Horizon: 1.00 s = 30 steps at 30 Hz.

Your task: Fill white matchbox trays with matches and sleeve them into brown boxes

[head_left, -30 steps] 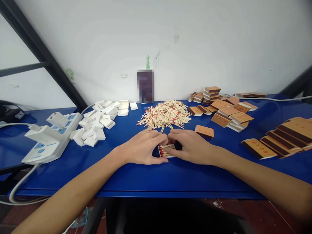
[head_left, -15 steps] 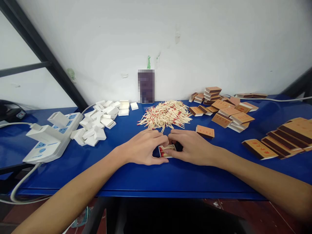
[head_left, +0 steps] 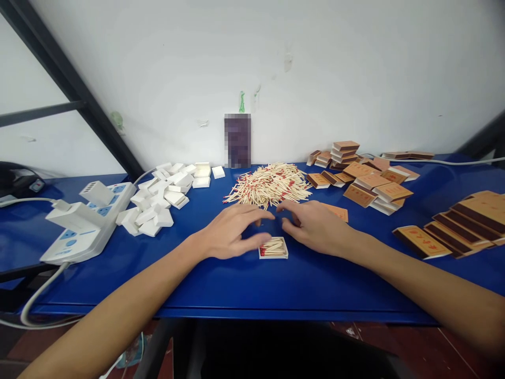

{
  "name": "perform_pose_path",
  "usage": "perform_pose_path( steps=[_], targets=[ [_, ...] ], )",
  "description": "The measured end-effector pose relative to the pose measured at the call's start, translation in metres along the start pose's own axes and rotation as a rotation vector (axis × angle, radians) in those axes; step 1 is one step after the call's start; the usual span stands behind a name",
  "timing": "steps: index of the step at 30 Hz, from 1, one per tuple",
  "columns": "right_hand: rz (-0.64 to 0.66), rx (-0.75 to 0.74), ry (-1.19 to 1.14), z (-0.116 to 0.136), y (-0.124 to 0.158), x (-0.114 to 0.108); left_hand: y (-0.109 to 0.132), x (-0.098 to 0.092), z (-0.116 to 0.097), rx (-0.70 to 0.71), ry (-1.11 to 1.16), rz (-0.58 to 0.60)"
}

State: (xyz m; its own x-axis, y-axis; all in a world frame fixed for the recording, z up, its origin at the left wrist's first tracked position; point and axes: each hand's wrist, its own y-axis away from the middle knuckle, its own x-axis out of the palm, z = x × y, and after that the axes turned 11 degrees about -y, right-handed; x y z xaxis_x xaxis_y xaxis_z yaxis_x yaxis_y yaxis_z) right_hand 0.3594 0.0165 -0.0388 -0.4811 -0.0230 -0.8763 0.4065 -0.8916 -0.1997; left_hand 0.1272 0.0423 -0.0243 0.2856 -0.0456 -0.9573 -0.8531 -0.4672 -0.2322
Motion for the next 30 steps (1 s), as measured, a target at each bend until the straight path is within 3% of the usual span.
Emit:
perform_pose_path(
  steps=[4, 9, 30],
  targets=[
    [-0.014, 0.053, 0.136, -0.007, -0.003, 0.004, -0.002, 0.004, 0.009, -0.099, -0.21, -0.002],
    [0.023, 0.073, 0.128, -0.006, -0.004, 0.004, -0.002, 0.011, 0.013, -0.114, -0.34, 0.039],
    [0.028, -0.126, -0.008, -0.005, 0.0, 0.007, -0.003, 0.007, 0.008, 0.003, -0.301, 0.058]
  ],
)
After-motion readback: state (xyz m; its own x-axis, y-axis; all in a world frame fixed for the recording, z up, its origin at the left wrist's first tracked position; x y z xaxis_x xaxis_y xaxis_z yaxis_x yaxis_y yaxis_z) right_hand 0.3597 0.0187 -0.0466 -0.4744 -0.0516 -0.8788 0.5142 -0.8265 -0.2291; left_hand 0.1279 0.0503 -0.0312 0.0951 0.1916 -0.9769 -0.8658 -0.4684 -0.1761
